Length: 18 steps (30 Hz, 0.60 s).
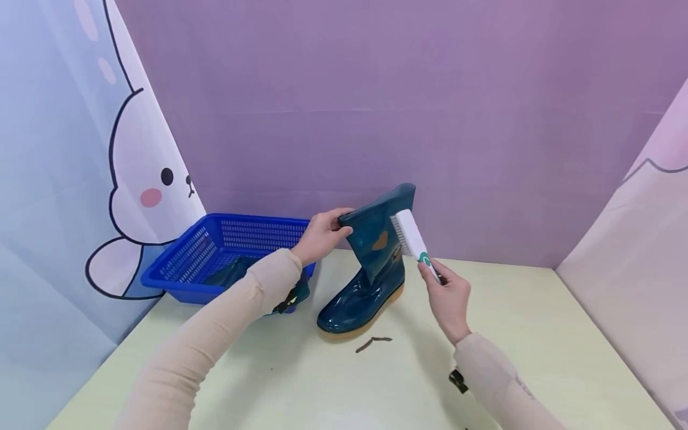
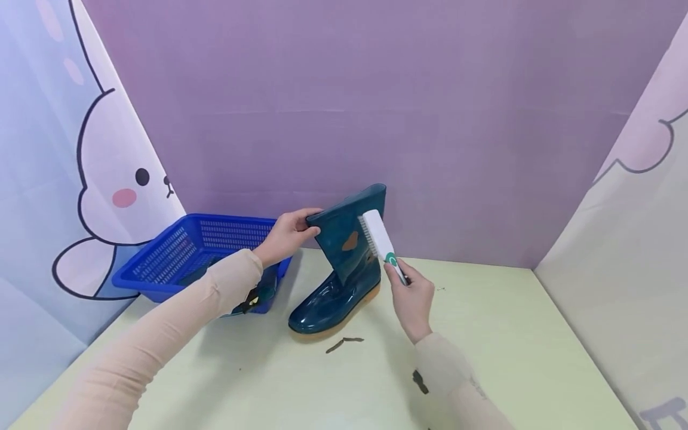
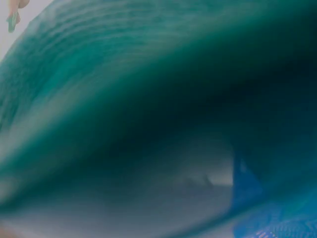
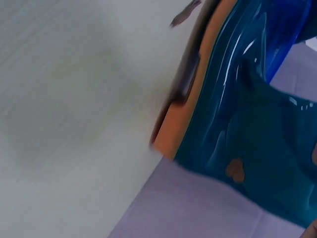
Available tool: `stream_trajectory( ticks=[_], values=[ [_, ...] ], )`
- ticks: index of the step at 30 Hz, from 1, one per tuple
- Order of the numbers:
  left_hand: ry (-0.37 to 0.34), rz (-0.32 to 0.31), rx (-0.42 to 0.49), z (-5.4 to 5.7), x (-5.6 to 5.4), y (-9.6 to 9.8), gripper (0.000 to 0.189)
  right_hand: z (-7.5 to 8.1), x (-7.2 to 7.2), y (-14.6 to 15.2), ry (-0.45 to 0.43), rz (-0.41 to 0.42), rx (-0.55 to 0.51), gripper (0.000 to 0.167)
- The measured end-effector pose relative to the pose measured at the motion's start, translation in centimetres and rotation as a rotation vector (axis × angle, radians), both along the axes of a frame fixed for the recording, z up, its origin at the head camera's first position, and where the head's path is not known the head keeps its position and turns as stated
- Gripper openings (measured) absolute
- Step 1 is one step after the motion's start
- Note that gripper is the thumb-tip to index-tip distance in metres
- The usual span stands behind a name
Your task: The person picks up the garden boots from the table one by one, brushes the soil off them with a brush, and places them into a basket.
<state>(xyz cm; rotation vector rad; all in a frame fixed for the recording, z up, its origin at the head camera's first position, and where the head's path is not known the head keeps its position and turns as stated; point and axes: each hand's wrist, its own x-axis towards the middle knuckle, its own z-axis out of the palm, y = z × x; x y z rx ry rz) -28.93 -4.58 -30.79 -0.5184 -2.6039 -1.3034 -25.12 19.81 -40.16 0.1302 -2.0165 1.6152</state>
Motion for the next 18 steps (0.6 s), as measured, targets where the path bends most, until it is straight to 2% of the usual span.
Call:
stream_trajectory(
  ticks=[5,12,18],
  values=[
    [-0.027,-0.011,0.000,0.1,0.2,0.3,0.040,-1.2,-0.8,-2.5,-0.008,0.022,-0.086,0.036],
    [-0.032,0.000,-0.007,0.1,0.5,0.1,0.039,-2.1,-1.1,-3.7,-0.069,0.039,-0.071,0.039],
    [-0.051,-0.018,0.005,0.2,1.0,-0.1,0.038,-2.4,-1.1,-3.6,-0.120,0.036,-0.039,0.036]
  ],
)
